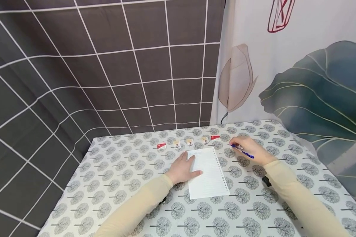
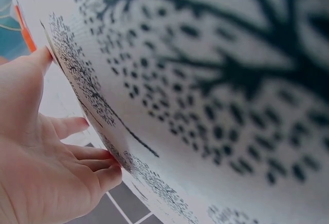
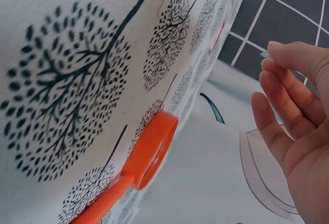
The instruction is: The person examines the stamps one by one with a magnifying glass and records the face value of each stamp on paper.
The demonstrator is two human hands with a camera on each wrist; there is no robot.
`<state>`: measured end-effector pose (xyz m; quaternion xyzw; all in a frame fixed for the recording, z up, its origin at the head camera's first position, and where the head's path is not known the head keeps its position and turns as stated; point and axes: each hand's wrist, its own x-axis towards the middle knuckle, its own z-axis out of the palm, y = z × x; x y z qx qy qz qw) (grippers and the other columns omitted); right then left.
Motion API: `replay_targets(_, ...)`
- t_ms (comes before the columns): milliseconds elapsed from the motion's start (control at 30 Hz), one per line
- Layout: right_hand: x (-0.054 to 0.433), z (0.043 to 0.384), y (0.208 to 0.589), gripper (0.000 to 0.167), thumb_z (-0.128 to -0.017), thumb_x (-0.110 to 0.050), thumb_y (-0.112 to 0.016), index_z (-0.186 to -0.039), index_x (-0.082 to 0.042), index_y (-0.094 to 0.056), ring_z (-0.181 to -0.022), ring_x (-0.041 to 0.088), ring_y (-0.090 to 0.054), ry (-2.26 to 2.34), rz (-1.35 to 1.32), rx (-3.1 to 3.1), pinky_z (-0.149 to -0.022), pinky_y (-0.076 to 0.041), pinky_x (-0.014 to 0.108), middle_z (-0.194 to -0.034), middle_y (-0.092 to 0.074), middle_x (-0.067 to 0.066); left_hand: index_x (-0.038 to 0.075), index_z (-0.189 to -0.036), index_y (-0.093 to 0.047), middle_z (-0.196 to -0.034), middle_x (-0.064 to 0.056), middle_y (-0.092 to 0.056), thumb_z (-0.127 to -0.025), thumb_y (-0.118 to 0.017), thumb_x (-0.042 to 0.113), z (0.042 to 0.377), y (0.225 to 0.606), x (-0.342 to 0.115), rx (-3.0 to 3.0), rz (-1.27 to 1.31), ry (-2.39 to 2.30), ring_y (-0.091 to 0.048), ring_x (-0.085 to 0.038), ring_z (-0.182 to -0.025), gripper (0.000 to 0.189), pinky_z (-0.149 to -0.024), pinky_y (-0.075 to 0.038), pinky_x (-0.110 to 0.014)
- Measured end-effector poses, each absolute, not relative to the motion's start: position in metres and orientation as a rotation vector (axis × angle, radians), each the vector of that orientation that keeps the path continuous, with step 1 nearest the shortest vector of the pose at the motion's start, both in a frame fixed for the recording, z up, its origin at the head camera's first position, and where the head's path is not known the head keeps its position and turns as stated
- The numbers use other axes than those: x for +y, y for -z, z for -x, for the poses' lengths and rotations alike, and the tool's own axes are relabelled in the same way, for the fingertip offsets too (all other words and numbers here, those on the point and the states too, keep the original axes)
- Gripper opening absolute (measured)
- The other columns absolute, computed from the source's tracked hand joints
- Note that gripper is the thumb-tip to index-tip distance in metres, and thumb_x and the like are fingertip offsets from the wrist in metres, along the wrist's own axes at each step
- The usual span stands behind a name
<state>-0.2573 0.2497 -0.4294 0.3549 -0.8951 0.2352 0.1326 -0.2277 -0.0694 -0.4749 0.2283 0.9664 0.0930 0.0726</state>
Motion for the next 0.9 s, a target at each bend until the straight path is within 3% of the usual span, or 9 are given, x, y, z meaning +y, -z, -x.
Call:
replay_targets(433, 0.252, 0.257, 0.433, 0.027, -0.089, 0.006, -0.070, -0.113, -0.004, -0.068, -0.104, 0.033, -0.067, -0.710, -0.874, -2.775, -0.095, -0.054, 0.054, -0.113, -0.071, 0.013, 0.008, -0.156, -0.037, -0.160, -0.027, -0.027, -0.094, -0.049, 0.070, 0.228, 0.474, -0.072, 2.902, -0.674, -0.265, -0.024, -0.037, -0.150, 0.088, -0.122, -0.024, -0.045)
replay_targets(733, 0.251, 0.257, 0.438, 0.028, -0.083, 0.008, -0.073, -0.105, -0.007, -0.071, -0.095, 0.028, -0.068, -0.623, -0.895, -2.757, -0.086, -0.059, 0.049, -0.102, -0.071, 0.008, 0.008, -0.155, -0.039, -0.159, -0.027, -0.029, -0.094, -0.048, 0.071, 0.227, 0.474, -0.072, 2.910, -0.698, -0.265, -0.025, -0.037, -0.150, 0.088, -0.123, -0.024, -0.044)
replay_targets(900, 0.254, 0.257, 0.442, 0.027, -0.084, 0.007, -0.072, -0.106, -0.009, -0.071, -0.095, 0.027, -0.067, -0.636, -0.886, -2.806, -0.085, -0.059, 0.047, -0.104, -0.071, 0.008, 0.008, -0.155, -0.040, -0.159, -0.027, -0.030, -0.094, -0.048, 0.071, 0.227, 0.473, -0.070, 2.910, -0.702, -0.254, -0.026, -0.037, -0.149, 0.088, -0.123, -0.023, -0.043)
